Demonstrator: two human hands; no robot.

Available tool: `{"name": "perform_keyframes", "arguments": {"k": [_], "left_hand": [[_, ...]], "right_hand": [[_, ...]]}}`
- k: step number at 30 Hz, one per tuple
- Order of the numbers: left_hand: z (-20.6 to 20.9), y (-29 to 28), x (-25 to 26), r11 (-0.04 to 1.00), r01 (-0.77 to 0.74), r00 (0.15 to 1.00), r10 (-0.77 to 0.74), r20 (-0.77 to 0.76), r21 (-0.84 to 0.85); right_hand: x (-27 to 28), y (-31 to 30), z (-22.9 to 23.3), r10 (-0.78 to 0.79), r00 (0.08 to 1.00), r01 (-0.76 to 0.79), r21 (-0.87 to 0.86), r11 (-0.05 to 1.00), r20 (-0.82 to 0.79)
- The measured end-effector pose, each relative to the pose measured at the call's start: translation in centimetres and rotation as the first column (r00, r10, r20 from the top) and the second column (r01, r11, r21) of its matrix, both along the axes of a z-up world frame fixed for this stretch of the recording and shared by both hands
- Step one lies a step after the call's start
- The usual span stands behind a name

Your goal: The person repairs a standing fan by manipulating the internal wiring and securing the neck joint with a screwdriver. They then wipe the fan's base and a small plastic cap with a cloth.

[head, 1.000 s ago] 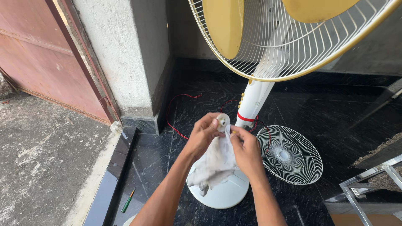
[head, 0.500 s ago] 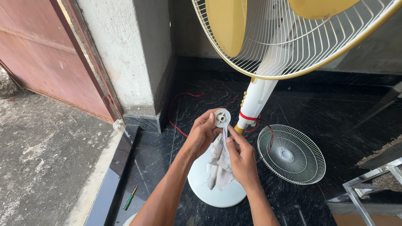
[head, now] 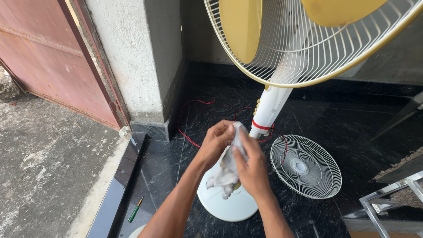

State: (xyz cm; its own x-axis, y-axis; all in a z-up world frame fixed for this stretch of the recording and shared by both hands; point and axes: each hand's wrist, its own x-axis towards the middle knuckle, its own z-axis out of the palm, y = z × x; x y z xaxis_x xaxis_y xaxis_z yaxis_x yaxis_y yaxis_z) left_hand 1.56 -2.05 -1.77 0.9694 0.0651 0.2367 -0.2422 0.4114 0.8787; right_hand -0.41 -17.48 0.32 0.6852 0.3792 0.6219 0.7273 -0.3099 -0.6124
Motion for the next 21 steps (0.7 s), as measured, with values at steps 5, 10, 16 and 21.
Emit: {"name": "perform_keyframes", "arguments": {"k": [5,10,16,21], "left_hand": [[0.5,0.5,-0.2,0.981,-0.195,0.981,0.195,-0.019,-0.005],[0.7,0.8,-0.2,0.966,-0.247,0.969,0.246,-0.021,-0.075],[1.4,0.7,-0.8,0.97,-0.176,0.975,0.148,-0.166,-0.168],[0.7,0.6,-0.6,0.977,0.023,0.999,-0.012,0.05,-0.214]], "right_hand": [[0.3,0.3,0.0,0.068,0.863,-0.035,0.075,0.997,-0.5],[0.6,0.1,-1.0,0.084,0.783,0.048,0.195,0.98,-0.616],[0.6,-0.5,-0.8,0.177,0.919,-0.054,0.332,0.942,-0.353],[0.0,-1.0,0.0,0.158,0.922,0.011,0.431,0.902,-0.354]]}}
